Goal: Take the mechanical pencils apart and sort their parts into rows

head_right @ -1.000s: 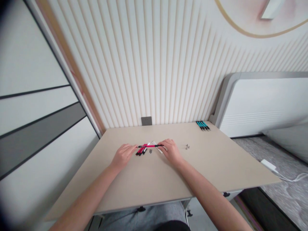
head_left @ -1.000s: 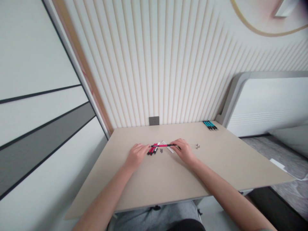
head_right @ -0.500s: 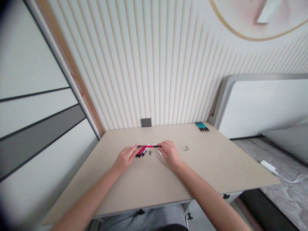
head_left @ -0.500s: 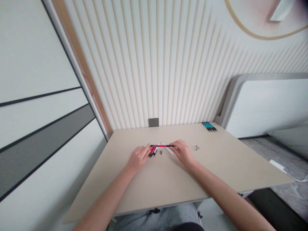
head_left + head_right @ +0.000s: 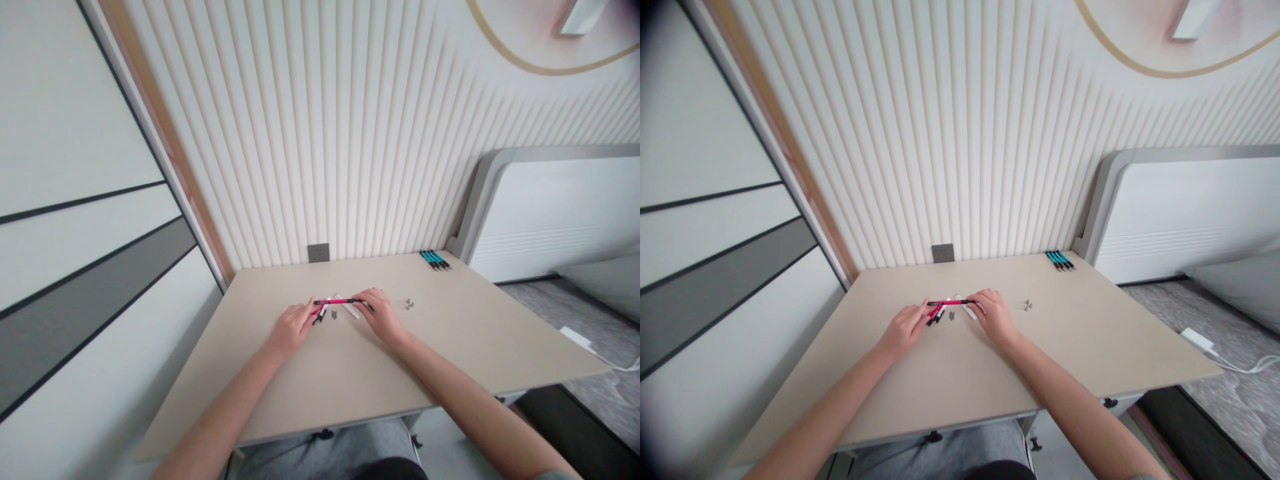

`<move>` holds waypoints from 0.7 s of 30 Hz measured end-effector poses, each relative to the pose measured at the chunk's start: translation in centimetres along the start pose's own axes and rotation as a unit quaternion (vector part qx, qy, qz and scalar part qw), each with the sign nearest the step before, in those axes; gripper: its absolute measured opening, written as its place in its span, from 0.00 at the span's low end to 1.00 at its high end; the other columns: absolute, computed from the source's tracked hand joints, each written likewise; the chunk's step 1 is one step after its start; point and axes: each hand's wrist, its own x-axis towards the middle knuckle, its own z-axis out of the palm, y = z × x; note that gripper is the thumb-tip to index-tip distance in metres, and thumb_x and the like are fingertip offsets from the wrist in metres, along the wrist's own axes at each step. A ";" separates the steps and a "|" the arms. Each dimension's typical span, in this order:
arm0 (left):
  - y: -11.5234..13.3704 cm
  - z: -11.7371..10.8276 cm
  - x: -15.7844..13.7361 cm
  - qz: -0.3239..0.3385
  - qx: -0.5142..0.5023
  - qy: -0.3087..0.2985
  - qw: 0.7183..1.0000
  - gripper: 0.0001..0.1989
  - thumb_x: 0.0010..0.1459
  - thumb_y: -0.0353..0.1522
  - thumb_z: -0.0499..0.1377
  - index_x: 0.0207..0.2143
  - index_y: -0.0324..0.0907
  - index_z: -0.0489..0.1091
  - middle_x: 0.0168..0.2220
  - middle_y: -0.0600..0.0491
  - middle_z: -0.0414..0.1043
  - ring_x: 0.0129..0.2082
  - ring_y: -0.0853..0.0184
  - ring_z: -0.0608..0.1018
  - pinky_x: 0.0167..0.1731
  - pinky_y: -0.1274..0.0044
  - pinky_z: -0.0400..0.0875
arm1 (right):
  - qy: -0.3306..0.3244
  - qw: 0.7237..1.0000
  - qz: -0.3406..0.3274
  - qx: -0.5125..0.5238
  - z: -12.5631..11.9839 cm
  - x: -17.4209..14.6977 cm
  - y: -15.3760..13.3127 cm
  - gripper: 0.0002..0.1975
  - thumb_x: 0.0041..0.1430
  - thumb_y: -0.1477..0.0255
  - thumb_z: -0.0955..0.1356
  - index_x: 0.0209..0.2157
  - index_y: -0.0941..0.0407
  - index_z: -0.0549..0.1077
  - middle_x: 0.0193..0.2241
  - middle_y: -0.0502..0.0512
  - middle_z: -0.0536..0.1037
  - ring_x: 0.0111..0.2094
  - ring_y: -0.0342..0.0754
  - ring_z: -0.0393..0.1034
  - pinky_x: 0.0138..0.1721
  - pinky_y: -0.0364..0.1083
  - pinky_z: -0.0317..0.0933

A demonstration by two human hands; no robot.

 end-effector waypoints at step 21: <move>0.3 -0.4 0.4 -0.027 0.052 0.044 0.997 0.22 0.68 0.36 0.50 0.62 0.38 0.56 0.40 0.45 0.77 0.38 0.61 0.79 0.41 0.67 0.74 | -0.031 0.998 -0.006 0.047 -0.7 0.4 0.1 0.10 0.65 0.65 0.65 0.40 0.53 0.76 0.34 0.57 0.78 0.37 0.51 0.70 0.41 0.51 0.63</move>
